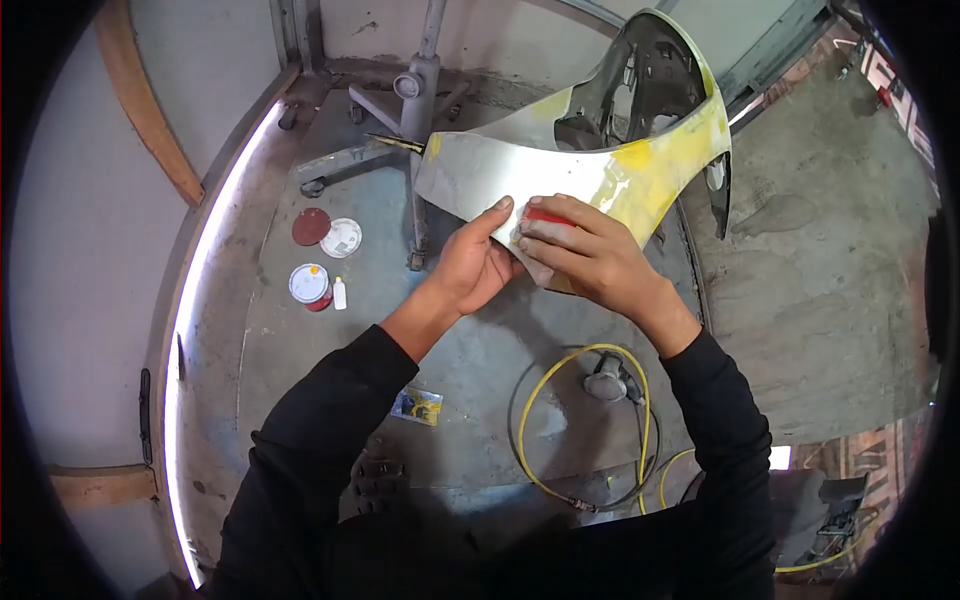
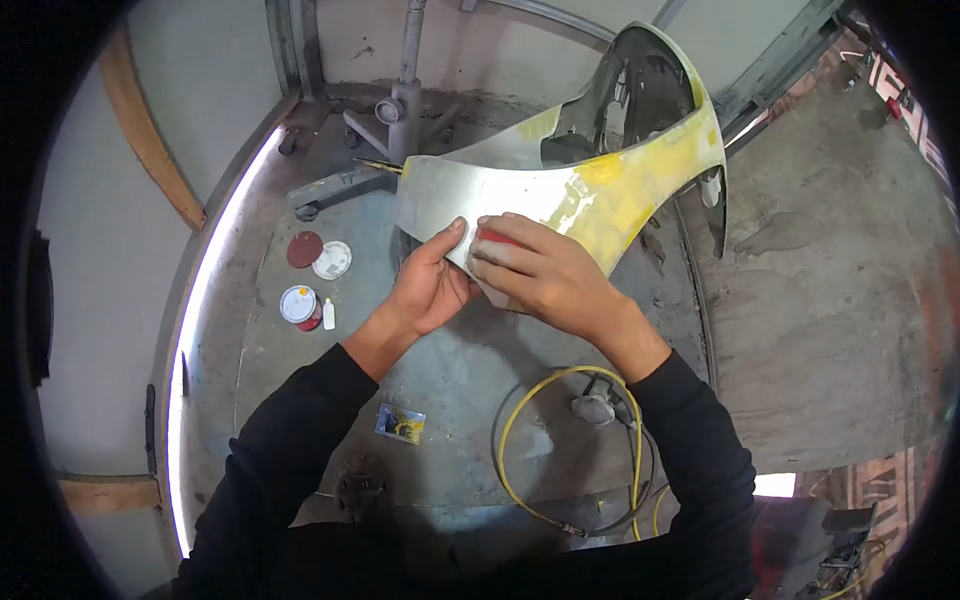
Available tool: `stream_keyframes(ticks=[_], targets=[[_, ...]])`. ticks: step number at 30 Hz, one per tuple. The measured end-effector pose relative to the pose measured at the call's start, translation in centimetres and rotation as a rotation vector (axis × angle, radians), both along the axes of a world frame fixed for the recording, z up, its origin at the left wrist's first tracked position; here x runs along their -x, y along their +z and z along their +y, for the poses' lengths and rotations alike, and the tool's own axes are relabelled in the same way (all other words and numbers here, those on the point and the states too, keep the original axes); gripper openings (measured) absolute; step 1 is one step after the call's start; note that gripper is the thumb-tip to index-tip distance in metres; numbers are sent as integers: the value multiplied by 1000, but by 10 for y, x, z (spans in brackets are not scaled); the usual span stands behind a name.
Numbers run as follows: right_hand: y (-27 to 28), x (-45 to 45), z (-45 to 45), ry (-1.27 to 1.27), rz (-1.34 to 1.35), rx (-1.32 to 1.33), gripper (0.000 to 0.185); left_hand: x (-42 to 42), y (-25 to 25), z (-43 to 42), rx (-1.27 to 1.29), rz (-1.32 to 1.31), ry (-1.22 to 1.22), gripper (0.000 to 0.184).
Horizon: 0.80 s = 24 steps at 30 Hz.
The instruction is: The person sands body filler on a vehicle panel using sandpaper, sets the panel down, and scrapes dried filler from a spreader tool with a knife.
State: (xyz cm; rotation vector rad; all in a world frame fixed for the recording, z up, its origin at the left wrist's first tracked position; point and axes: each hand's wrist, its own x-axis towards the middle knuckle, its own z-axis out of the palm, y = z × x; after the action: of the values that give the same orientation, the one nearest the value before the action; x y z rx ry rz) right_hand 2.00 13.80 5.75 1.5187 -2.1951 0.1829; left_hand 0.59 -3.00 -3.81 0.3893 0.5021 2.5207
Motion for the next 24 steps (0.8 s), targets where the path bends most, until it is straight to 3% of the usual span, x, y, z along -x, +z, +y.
stream_keyframes(ticks=[16, 24], targets=[[-2, 2, 20, -30, 4, -101, 41, 2, 2, 0, 37, 1, -5, 42], [4, 0, 17, -20, 16, -44, 34, 2, 0, 2, 35, -19, 3, 46]])
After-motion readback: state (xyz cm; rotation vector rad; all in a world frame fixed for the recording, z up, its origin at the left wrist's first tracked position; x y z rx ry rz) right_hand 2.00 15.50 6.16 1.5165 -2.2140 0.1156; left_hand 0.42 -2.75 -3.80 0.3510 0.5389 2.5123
